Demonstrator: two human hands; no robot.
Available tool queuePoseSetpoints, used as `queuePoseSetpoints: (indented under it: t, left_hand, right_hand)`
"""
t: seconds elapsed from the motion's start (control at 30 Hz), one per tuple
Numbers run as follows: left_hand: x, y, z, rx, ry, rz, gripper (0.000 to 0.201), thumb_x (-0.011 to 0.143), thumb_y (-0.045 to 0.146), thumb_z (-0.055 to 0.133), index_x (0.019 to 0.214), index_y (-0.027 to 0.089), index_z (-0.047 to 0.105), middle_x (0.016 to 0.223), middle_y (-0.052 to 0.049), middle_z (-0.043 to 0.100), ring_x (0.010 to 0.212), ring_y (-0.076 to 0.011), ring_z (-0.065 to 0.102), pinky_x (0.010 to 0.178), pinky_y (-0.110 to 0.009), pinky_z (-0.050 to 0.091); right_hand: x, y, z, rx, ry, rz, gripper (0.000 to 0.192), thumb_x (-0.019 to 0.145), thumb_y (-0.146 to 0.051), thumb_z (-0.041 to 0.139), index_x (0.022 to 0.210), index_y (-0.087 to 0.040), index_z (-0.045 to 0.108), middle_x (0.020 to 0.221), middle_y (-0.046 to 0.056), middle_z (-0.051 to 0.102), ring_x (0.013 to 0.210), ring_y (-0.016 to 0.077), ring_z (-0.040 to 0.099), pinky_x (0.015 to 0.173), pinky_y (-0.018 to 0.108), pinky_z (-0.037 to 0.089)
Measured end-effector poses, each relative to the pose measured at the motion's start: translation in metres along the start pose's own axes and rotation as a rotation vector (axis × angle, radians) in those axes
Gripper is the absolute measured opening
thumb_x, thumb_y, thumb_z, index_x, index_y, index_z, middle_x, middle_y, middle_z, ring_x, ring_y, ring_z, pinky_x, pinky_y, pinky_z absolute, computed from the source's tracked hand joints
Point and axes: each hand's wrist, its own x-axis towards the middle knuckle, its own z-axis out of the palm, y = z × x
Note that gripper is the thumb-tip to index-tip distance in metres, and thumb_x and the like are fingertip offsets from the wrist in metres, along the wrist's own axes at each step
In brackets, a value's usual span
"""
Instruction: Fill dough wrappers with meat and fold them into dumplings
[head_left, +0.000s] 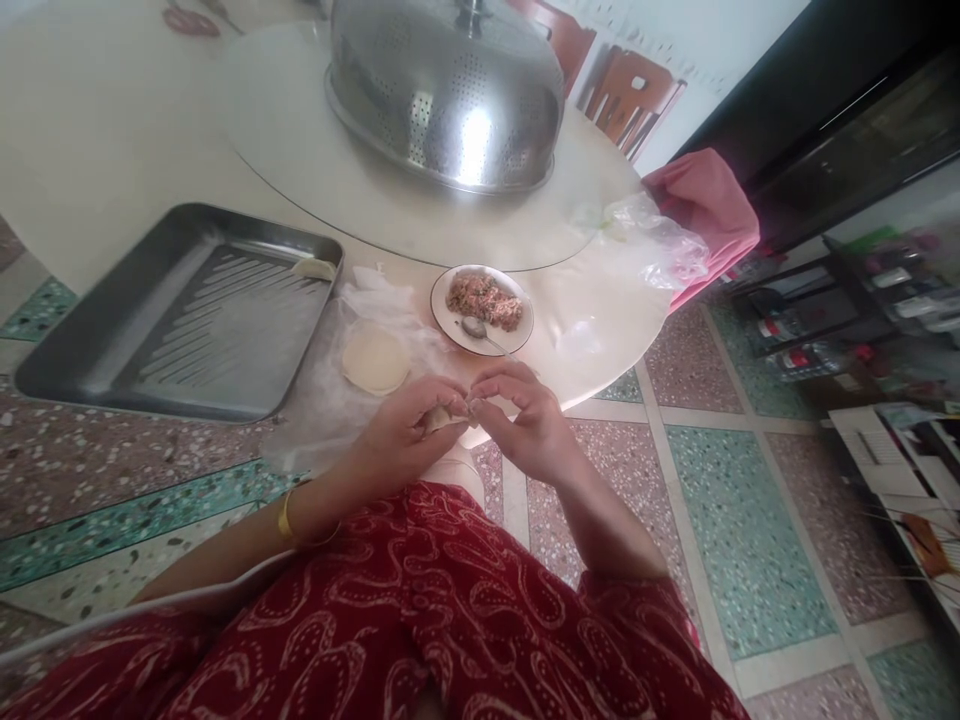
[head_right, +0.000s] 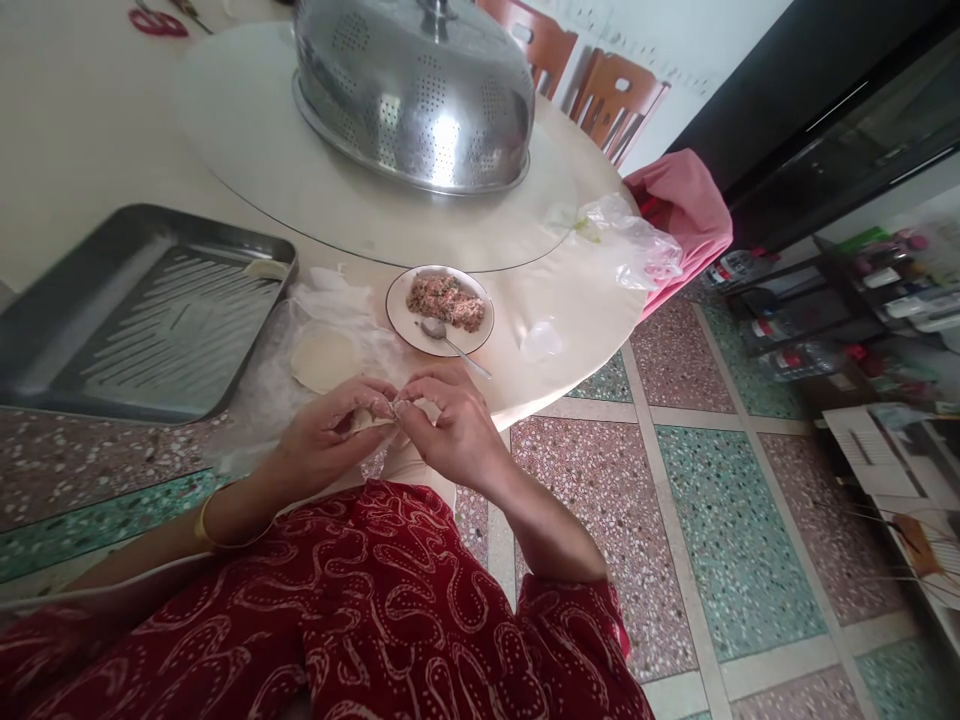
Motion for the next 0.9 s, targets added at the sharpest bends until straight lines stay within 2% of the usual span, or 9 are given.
queuePoseSetpoints:
  t: [0.2, 0.37, 0.5, 0.57, 0.63, 0.77, 0.9]
  left_hand:
    - [-0.001, 0.000, 0.002, -0.034, 0.081, -0.084, 0.014, 0.082, 0.027, 0.065, 0.091, 0.021, 0.055, 0.094, -0.003, 0.067, 0.084, -0.0142, 0.062, 0.075, -0.026, 0.049]
    - [0.000, 0.003, 0.002, -0.077, 0.116, -0.114, 0.016, 0.082, 0.028, 0.065, 0.090, 0.021, 0.054, 0.090, -0.002, 0.066, 0.079, -0.0133, 0.061, 0.070, -0.025, 0.049]
    - [-0.001, 0.003, 0.002, -0.118, 0.095, -0.167, 0.020, 0.084, 0.029, 0.064, 0.101, 0.020, 0.060, 0.095, -0.004, 0.065, 0.074, -0.0130, 0.060, 0.063, -0.024, 0.050]
    - [-0.001, 0.004, 0.002, -0.156, 0.074, -0.180, 0.016, 0.085, 0.027, 0.064, 0.099, 0.020, 0.062, 0.096, -0.004, 0.065, 0.069, -0.0111, 0.059, 0.060, -0.023, 0.051]
    - [-0.001, 0.006, 0.002, -0.214, 0.065, -0.187, 0.011, 0.085, 0.026, 0.065, 0.094, 0.020, 0.064, 0.096, -0.002, 0.064, 0.064, -0.0087, 0.058, 0.056, -0.022, 0.051]
    - [0.003, 0.011, 0.003, -0.323, 0.070, -0.223, 0.008, 0.083, 0.024, 0.066, 0.089, 0.019, 0.062, 0.095, 0.000, 0.063, 0.056, -0.0056, 0.058, 0.052, -0.020, 0.051]
    - [0.006, 0.017, 0.007, -0.377, 0.079, -0.270, 0.007, 0.081, 0.021, 0.065, 0.085, 0.018, 0.060, 0.093, 0.001, 0.063, 0.053, -0.0043, 0.058, 0.050, -0.018, 0.050]
  right_hand:
    - [-0.001, -0.008, 0.002, -0.004, 0.044, -0.054, 0.010, 0.086, -0.019, 0.061, 0.083, -0.023, 0.069, 0.093, 0.002, 0.066, 0.096, 0.0162, 0.061, 0.084, 0.036, 0.054]
    - [-0.008, -0.011, 0.004, -0.131, 0.092, -0.283, 0.019, 0.090, -0.014, 0.054, 0.097, -0.023, 0.069, 0.098, 0.004, 0.066, 0.096, 0.0175, 0.059, 0.082, 0.037, 0.054]
    - [-0.015, -0.003, 0.007, -0.233, 0.154, -0.429, 0.032, 0.087, -0.011, 0.055, 0.114, -0.025, 0.064, 0.114, 0.008, 0.062, 0.109, 0.0226, 0.057, 0.085, 0.043, 0.054]
    - [-0.018, 0.004, 0.009, -0.211, 0.189, -0.442, 0.040, 0.087, -0.012, 0.055, 0.122, -0.030, 0.059, 0.120, 0.008, 0.058, 0.113, 0.0237, 0.056, 0.086, 0.045, 0.056]
    - [-0.020, 0.011, 0.012, -0.178, 0.278, -0.447, 0.045, 0.086, -0.015, 0.057, 0.127, -0.033, 0.055, 0.123, 0.007, 0.057, 0.113, 0.0240, 0.057, 0.085, 0.046, 0.057]
    - [-0.023, 0.018, 0.023, -0.226, 0.492, -0.458, 0.039, 0.082, -0.019, 0.064, 0.119, -0.026, 0.058, 0.112, 0.008, 0.059, 0.104, 0.0238, 0.060, 0.079, 0.044, 0.058]
    - [-0.025, 0.016, 0.032, -0.307, 0.544, -0.397, 0.022, 0.081, -0.023, 0.065, 0.103, -0.022, 0.061, 0.104, 0.007, 0.061, 0.096, 0.0214, 0.061, 0.076, 0.041, 0.057]
